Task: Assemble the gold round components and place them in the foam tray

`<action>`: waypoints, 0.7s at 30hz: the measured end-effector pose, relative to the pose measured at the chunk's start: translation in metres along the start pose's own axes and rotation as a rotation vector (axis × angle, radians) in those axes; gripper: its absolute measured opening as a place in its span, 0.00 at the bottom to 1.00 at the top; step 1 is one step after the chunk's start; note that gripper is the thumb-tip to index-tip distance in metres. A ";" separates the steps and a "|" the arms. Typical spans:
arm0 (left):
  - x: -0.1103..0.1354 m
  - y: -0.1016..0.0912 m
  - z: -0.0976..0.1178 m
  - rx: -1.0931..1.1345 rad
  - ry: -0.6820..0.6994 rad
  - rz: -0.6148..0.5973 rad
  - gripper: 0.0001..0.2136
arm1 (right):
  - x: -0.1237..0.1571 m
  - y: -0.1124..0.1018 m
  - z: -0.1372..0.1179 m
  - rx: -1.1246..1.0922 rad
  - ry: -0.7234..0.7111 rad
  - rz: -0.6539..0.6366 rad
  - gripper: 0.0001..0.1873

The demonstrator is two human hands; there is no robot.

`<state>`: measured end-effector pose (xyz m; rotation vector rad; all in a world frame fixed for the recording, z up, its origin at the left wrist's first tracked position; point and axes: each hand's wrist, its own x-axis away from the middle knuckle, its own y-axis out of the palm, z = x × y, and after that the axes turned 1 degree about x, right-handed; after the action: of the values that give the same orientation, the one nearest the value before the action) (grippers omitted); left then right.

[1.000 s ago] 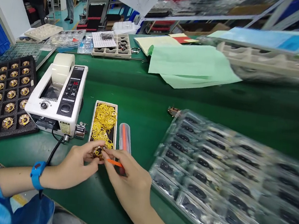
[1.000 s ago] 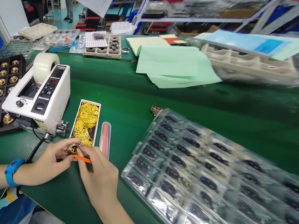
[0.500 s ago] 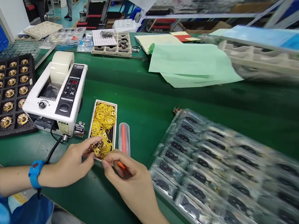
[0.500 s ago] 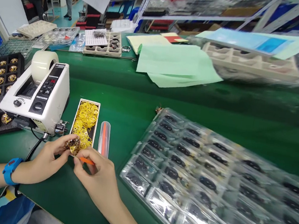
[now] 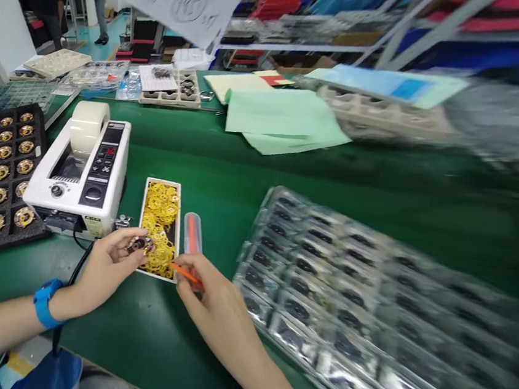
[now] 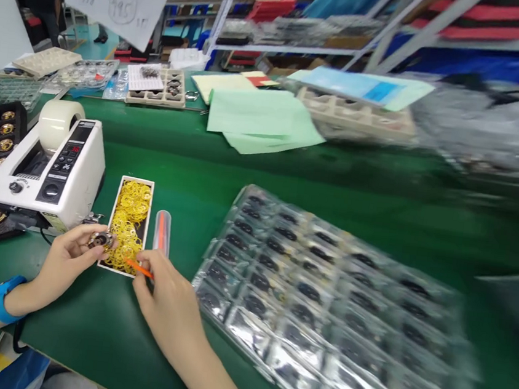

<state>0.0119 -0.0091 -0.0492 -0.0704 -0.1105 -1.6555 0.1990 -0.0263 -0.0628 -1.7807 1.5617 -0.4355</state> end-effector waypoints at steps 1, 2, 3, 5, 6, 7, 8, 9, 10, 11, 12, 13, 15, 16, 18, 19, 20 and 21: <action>-0.001 -0.001 0.000 -0.003 -0.003 0.005 0.15 | 0.004 -0.002 -0.002 0.040 -0.053 0.028 0.06; -0.001 -0.001 -0.001 -0.003 -0.008 0.009 0.15 | 0.008 -0.004 -0.003 0.092 -0.101 0.056 0.07; -0.002 -0.002 -0.001 0.002 -0.014 0.013 0.16 | 0.012 -0.006 -0.001 0.156 -0.131 0.084 0.07; -0.003 -0.003 -0.003 0.035 -0.039 0.011 0.17 | 0.018 -0.016 0.012 0.307 -0.122 0.138 0.10; -0.003 -0.003 -0.003 0.056 -0.058 0.005 0.17 | 0.020 -0.023 0.024 0.386 -0.078 0.164 0.11; -0.003 -0.003 -0.003 0.075 -0.079 -0.002 0.18 | 0.022 -0.034 0.039 0.450 -0.018 0.190 0.11; -0.003 -0.004 -0.002 0.090 -0.100 -0.007 0.19 | 0.022 -0.047 0.057 0.508 0.052 0.218 0.11; -0.004 -0.004 -0.001 0.101 -0.120 -0.009 0.20 | 0.022 -0.063 0.077 0.570 0.135 0.247 0.10; -0.004 -0.004 0.001 0.109 -0.137 -0.008 0.20 | 0.022 -0.081 0.097 0.632 0.225 0.276 0.10; -0.004 -0.004 0.002 0.117 -0.150 -0.003 0.21 | 0.020 -0.101 0.117 0.688 0.320 0.295 0.09; -0.004 -0.004 0.003 0.125 -0.162 0.004 0.22 | 0.019 -0.121 0.136 0.734 0.414 0.299 0.09; -0.004 -0.004 0.004 0.134 -0.173 0.012 0.23 | 0.017 -0.141 0.153 0.771 0.506 0.292 0.08; -0.006 -0.004 0.005 0.146 -0.186 0.026 0.24 | 0.012 -0.178 0.181 0.799 0.659 0.217 0.09; -0.008 -0.004 0.005 0.147 -0.190 0.031 0.25 | 0.009 -0.194 0.192 0.793 0.713 0.165 0.08; -0.011 -0.005 0.004 0.140 -0.195 0.035 0.26 | 0.001 -0.216 0.209 0.770 0.788 0.077 0.11; -0.013 -0.006 0.003 0.133 -0.196 0.033 0.26 | -0.003 -0.223 0.217 0.756 0.802 0.049 0.12; -0.015 -0.007 0.001 0.123 -0.195 0.027 0.26 | -0.007 -0.228 0.223 0.745 0.802 0.037 0.13; -0.016 -0.008 -0.001 0.113 -0.193 0.019 0.26 | -0.011 -0.231 0.229 0.738 0.791 0.043 0.14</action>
<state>0.0055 0.0076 -0.0528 -0.1446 -0.3485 -1.6183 0.5143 0.0533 -0.0558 -1.0223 1.5953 -1.5988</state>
